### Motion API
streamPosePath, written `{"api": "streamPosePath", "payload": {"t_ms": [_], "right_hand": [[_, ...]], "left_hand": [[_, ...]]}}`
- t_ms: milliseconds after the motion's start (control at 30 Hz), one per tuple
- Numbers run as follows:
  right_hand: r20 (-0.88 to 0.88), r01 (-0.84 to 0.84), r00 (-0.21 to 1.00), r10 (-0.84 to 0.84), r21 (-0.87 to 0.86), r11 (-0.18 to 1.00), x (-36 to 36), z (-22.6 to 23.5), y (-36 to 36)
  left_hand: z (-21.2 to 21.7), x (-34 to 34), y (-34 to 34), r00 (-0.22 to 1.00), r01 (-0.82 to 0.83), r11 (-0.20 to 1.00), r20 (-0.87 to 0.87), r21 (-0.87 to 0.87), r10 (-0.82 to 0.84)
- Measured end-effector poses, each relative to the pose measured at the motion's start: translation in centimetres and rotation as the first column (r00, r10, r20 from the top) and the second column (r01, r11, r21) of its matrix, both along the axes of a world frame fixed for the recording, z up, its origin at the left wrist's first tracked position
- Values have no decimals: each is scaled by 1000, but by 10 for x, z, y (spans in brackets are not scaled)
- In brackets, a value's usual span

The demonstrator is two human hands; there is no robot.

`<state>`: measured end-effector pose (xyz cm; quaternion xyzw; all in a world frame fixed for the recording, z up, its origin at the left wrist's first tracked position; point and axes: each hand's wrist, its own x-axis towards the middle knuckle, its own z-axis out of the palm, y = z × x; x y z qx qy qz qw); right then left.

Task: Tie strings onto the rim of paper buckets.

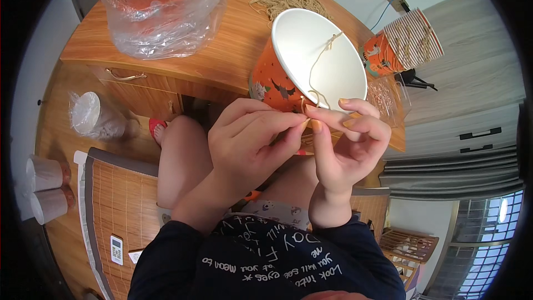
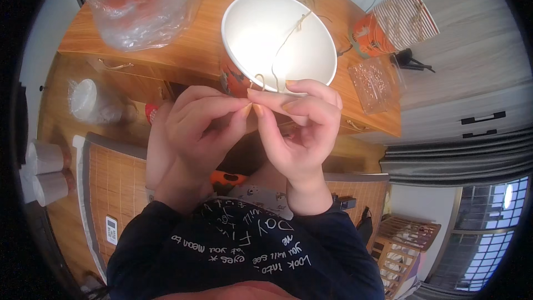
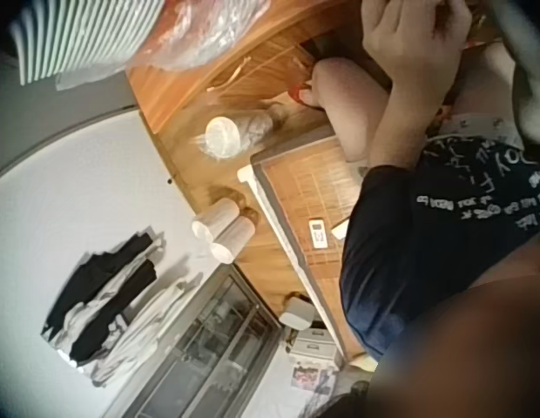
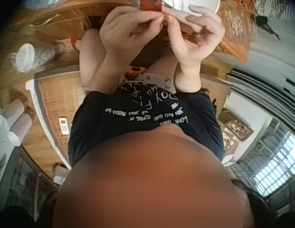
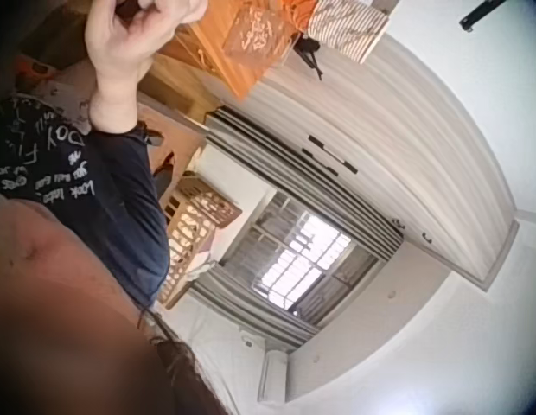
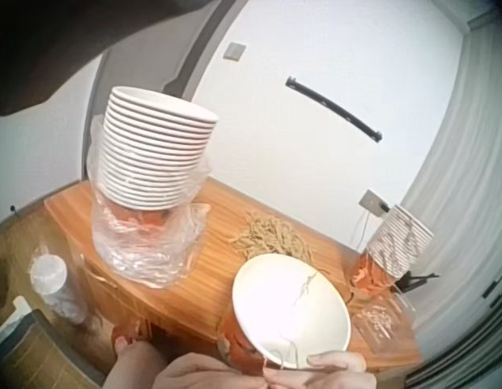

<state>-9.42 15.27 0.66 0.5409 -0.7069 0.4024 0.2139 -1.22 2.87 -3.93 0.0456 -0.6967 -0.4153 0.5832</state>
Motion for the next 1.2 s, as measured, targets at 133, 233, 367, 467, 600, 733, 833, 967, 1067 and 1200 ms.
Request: {"api": "streamPosePath", "payload": {"t_ms": [133, 233, 367, 467, 600, 733, 833, 967, 1067, 1200], "right_hand": [[28, 44, 999, -44, -6, 999, 2, -3, 0], [4, 55, 998, -55, -127, 990, 0, -12, -2], [-38, 71, 996, -79, -167, 983, 2, -15, -3], [-8, 65, 998, -68, -192, 979, 4, -16, -1], [99, 21, 995, 4, -252, 968, 5, -19, -5], [198, 20, 980, 37, -277, 961, 12, -21, -4], [287, 27, 956, 54, -271, 962, 18, -21, 0], [228, 100, 970, -79, -81, 992, 15, -29, 11], [288, 129, 952, -99, -86, 988, 15, -37, 12], [357, 173, 925, -132, -86, 981, 12, -47, 12]], "left_hand": [[1, -1, 0, 1000, 21, 1000, -4, -3, -21], [1, -1, 1, 1000, 28, 999, 14, 24, -28], [0, -1, 0, 999, -30, 1000, 28, -4, 30], [0, -3, 3, 999, -49, 998, 18, -37, 50], [-1, -4, 1, 1000, -15, 1000, -16, -28, 14], [-10, -7, 1, 989, 143, 988, -39, 55, -141], [-22, -11, 6, 907, 418, 798, -147, 434, -394], [-17, -9, 7, 799, 542, 593, -147, 596, -583], [-17, -10, 7, 729, 596, 473, -191, 649, -657], [-19, -10, 6, 643, 655, 331, -272, 679, -716]]}}
